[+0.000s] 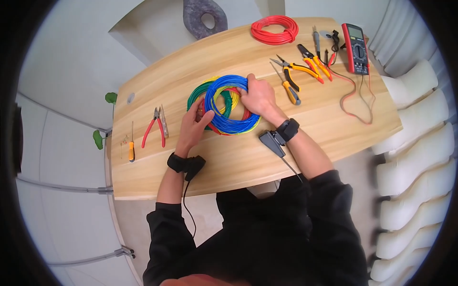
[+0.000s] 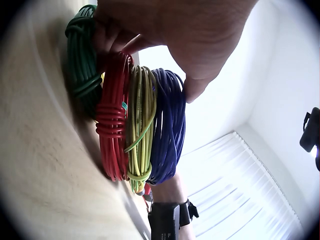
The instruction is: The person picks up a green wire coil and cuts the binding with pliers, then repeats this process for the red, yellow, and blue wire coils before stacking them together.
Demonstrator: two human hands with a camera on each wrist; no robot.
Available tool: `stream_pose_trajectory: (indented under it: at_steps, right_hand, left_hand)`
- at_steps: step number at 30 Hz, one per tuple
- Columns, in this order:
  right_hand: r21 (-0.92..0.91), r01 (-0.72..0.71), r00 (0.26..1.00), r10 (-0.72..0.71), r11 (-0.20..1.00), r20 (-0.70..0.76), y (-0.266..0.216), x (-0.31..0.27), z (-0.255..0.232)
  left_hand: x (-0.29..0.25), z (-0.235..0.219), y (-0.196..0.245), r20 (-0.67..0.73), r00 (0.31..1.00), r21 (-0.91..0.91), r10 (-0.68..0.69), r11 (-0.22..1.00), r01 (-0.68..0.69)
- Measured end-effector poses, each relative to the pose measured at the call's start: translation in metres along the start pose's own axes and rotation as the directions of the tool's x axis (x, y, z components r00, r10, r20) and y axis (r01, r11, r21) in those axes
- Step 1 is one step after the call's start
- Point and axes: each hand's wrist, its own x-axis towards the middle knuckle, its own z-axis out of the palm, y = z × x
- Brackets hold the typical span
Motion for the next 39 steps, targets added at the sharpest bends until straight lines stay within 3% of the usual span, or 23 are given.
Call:
stream_pose_trajectory:
  at_steps: [7,17,23,25,30,32,36,39]
  right_hand:
    - [0.127,0.012,0.998,-0.020,0.992,0.060,0.011,0.000,0.003]
    - [0.147,0.017,0.997,-0.028,0.989,0.072,0.008,-0.004,-0.001]
    - [0.167,0.057,0.998,-0.056,0.984,-0.012,0.012,-0.003,0.006]
    - [0.279,0.080,0.996,-0.068,0.957,-0.055,0.011,-0.005,0.007]
    - [0.321,0.091,0.995,-0.071,0.943,-0.073,0.000,-0.010,0.008]
    - [0.306,0.091,0.995,-0.072,0.948,-0.071,-0.003,-0.012,0.011]
    - [0.364,0.237,0.969,-0.193,0.901,-0.154,-0.007,-0.019,0.013]
    - [0.453,0.321,0.945,-0.253,0.832,-0.206,-0.011,-0.023,0.009]
  left_hand:
    - [-0.001,0.000,0.002,0.002,1.000,0.023,-0.019,1.000,0.019]
    - [0.000,0.000,-0.001,0.001,1.000,0.018,-0.031,0.999,0.031]
    - [-0.002,0.000,0.002,-0.001,1.000,0.016,-0.027,1.000,0.027]
    - [-0.002,-0.002,0.002,0.010,0.999,0.017,-0.035,0.999,0.034]
    - [0.002,-0.002,-0.011,0.025,0.998,-0.194,-0.056,0.979,0.059]
    - [0.001,-0.001,-0.013,0.006,0.997,-0.152,-0.080,0.985,0.080]
    - [-0.001,-0.001,-0.016,-0.056,0.994,0.015,-0.093,0.995,0.094]
    - [-0.006,0.003,-0.006,-0.107,0.990,-0.086,-0.091,0.993,0.082]
